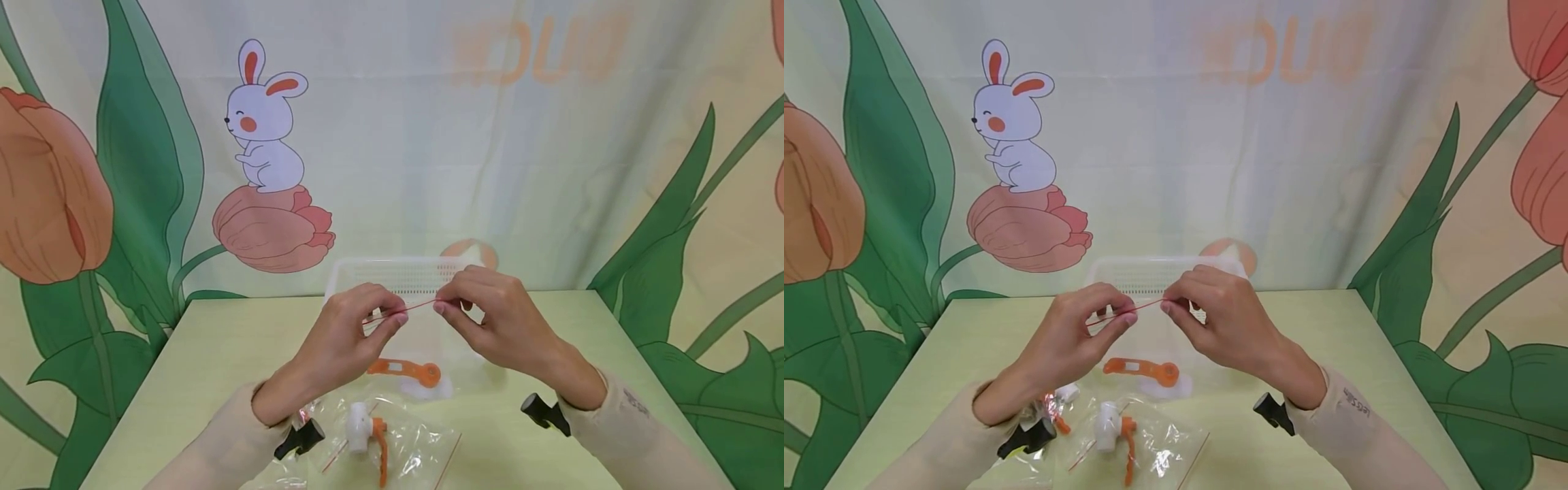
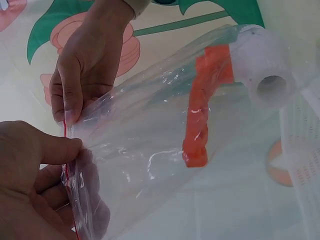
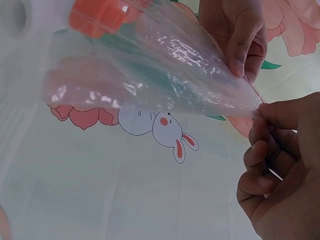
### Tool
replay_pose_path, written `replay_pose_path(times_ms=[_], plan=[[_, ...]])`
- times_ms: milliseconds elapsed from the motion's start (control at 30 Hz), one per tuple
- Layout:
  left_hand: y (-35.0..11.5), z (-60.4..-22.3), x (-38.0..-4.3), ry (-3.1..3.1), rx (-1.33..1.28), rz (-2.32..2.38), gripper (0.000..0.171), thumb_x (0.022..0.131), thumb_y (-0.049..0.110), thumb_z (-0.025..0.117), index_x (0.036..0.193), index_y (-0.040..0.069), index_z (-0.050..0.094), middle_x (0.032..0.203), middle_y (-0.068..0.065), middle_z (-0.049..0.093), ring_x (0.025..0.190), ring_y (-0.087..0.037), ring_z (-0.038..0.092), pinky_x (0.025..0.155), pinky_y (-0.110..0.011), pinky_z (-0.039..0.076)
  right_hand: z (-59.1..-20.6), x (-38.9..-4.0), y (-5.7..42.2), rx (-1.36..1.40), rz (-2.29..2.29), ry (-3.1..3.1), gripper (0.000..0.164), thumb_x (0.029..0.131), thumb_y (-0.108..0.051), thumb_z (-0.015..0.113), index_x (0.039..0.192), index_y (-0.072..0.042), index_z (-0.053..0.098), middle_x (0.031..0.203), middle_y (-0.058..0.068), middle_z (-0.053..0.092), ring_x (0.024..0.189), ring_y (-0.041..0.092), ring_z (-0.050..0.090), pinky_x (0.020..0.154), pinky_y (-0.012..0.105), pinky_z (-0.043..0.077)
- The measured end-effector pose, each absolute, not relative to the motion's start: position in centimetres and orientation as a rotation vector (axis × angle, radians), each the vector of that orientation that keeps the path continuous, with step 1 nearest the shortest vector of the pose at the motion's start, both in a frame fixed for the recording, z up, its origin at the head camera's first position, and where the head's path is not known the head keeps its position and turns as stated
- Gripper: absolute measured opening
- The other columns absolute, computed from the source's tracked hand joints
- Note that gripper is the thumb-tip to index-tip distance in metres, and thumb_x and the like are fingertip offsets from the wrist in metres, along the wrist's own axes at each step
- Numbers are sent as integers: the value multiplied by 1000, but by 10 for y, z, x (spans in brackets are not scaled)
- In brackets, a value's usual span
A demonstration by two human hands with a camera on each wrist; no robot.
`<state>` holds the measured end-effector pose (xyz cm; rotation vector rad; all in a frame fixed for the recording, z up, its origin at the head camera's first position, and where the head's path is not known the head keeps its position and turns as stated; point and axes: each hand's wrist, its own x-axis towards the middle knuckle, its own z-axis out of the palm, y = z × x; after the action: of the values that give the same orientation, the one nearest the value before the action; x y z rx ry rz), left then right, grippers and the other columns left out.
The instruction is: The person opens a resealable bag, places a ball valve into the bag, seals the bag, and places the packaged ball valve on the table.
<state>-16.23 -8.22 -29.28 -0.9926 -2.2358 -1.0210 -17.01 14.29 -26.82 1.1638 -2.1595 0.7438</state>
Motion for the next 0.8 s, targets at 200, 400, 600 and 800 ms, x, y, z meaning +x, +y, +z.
replay_pose_path(times_ms=[200,400,600,800], plan=[[-83,-293,-161,-2234,-965,-1003,9,82,11,69,87,17,65,80,8,63,73,-3,53,64,-21,45,-269,-170,144,1165,745,-2163,5,86,-14,64,82,-17,66,71,-12,56,69,-1,48,64,9,37],[-85,-294,-159,-2241,-972,-957,8,83,11,68,87,18,65,79,9,61,74,-2,53,66,-22,45,-268,-170,149,1155,746,-2151,6,88,-18,62,83,-17,66,71,-12,55,69,-2,47,63,9,36],[-85,-297,-159,-2194,-989,-938,6,85,10,66,86,15,65,79,7,62,75,-3,53,68,-22,47,-269,-170,148,1170,756,-2138,6,87,-17,63,82,-16,66,70,-12,54,69,-2,47,62,9,36],[-89,-300,-162,-2210,-978,-971,4,86,13,65,88,16,65,81,8,62,77,-2,55,69,-22,48,-268,-169,150,1142,749,-2158,7,89,-19,62,83,-16,66,71,-12,55,69,-1,47,62,9,36]])
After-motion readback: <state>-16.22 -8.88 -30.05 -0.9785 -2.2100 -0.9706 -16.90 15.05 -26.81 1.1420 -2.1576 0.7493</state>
